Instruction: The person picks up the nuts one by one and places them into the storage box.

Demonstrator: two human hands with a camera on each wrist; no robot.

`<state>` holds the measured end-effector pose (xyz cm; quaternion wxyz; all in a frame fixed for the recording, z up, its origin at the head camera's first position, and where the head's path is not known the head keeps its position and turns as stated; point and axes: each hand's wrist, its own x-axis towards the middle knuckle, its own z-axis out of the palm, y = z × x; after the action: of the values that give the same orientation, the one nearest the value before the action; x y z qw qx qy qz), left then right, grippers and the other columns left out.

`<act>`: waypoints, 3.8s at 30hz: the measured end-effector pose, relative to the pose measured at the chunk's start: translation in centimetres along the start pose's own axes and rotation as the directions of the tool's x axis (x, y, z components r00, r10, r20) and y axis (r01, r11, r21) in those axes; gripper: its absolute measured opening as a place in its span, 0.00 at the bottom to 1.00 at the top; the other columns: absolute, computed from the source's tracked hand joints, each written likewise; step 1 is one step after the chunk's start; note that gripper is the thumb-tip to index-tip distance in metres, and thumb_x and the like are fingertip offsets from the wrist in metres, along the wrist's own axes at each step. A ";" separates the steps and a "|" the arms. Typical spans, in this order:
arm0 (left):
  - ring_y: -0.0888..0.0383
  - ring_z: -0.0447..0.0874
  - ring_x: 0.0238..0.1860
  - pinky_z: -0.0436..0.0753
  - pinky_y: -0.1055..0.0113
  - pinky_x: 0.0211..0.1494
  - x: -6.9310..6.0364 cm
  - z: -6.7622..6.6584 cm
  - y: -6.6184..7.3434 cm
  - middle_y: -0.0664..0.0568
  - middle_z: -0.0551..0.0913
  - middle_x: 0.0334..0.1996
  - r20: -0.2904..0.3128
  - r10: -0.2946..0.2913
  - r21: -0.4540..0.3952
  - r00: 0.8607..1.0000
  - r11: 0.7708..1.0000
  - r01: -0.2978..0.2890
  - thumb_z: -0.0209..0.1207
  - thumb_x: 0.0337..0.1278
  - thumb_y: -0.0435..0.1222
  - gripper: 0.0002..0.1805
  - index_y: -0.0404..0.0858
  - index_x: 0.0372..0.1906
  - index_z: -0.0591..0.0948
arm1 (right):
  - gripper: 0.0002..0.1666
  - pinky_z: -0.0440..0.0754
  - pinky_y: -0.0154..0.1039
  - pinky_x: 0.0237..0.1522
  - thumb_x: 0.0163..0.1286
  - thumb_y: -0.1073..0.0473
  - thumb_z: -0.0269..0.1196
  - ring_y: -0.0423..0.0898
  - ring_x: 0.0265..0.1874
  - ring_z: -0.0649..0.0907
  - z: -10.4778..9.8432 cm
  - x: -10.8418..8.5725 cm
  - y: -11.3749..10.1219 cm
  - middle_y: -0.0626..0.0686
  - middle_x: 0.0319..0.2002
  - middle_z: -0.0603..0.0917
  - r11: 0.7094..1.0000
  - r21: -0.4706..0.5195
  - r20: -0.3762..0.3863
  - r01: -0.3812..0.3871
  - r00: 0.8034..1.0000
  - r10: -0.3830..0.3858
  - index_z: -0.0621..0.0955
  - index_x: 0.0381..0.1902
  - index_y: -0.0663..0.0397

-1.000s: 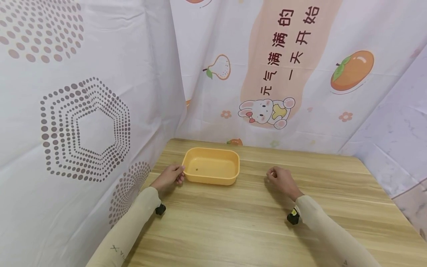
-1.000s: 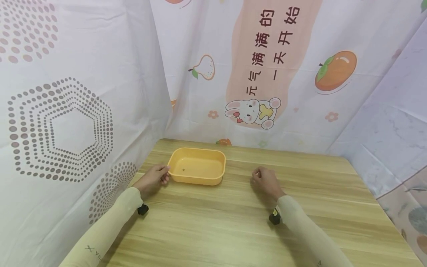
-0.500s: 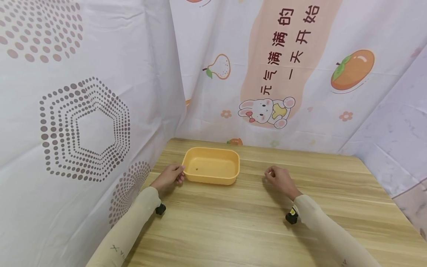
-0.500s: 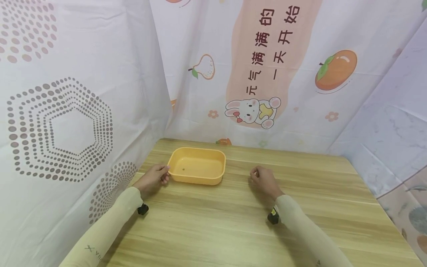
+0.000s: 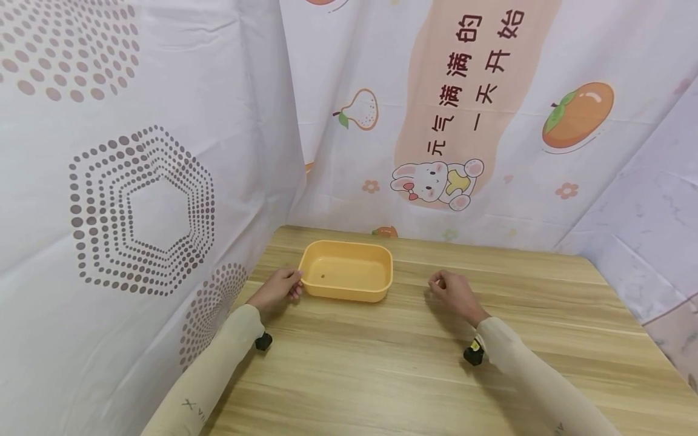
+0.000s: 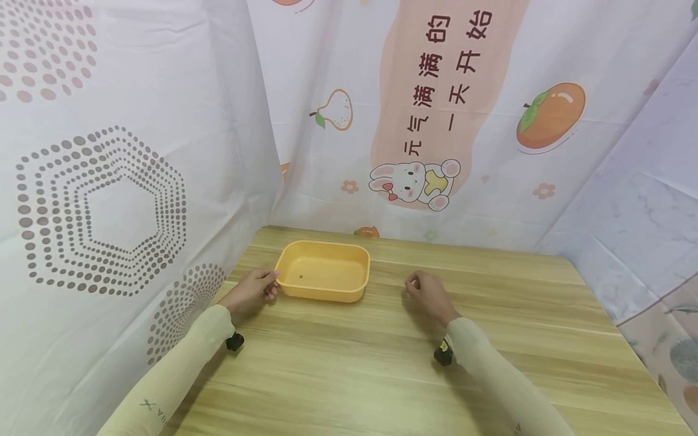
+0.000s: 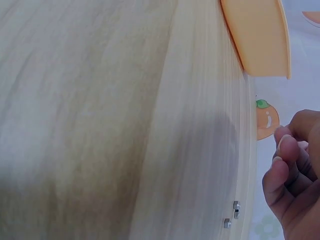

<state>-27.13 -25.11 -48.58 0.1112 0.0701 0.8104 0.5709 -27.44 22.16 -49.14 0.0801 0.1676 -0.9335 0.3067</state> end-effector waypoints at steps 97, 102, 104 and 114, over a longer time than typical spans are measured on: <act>0.56 0.77 0.30 0.81 0.66 0.34 0.1 -0.2 -0.1 0.45 0.80 0.30 0.005 0.014 0.011 1.000 1.000 -0.015 0.46 0.84 0.42 0.21 0.27 0.41 0.78 | 0.06 0.73 0.34 0.20 0.77 0.59 0.62 0.39 0.18 0.76 4.0 2.9 -7.3 0.43 0.19 0.78 0.985 0.130 0.041 0.114 0.992 -0.120 0.84 0.44 0.55; 0.56 0.78 0.30 0.82 0.66 0.34 0.2 -0.1 0.0 0.45 0.81 0.31 -0.005 -0.002 0.011 1.000 1.000 0.002 0.47 0.84 0.42 0.20 0.28 0.42 0.78 | 0.07 0.72 0.34 0.20 0.77 0.58 0.62 0.39 0.17 0.74 4.0 2.8 -7.2 0.43 0.18 0.77 0.982 0.137 0.038 0.129 0.990 -0.136 0.84 0.45 0.55; 0.55 0.78 0.30 0.82 0.66 0.34 0.2 -0.1 0.0 0.44 0.81 0.31 -0.009 -0.006 0.012 1.000 1.000 0.006 0.47 0.84 0.41 0.19 0.28 0.41 0.78 | 0.07 0.71 0.34 0.20 0.77 0.58 0.62 0.39 0.17 0.73 3.9 2.7 -7.1 0.43 0.18 0.77 0.981 0.139 0.038 0.132 0.990 -0.138 0.84 0.45 0.56; 0.56 0.78 0.30 0.83 0.67 0.35 0.1 -0.1 0.0 0.44 0.81 0.31 -0.008 -0.031 -0.002 0.999 1.000 0.031 0.46 0.84 0.41 0.19 0.30 0.40 0.78 | 0.04 0.72 0.34 0.20 0.77 0.60 0.63 0.40 0.18 0.74 3.6 2.2 -6.2 0.44 0.20 0.77 0.985 0.146 0.041 0.091 0.994 -0.098 0.83 0.44 0.54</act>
<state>-27.29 -25.16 -48.58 0.1170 0.0550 0.8113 0.5702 -27.43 14.73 -48.08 0.0597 0.2244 -0.9015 0.3652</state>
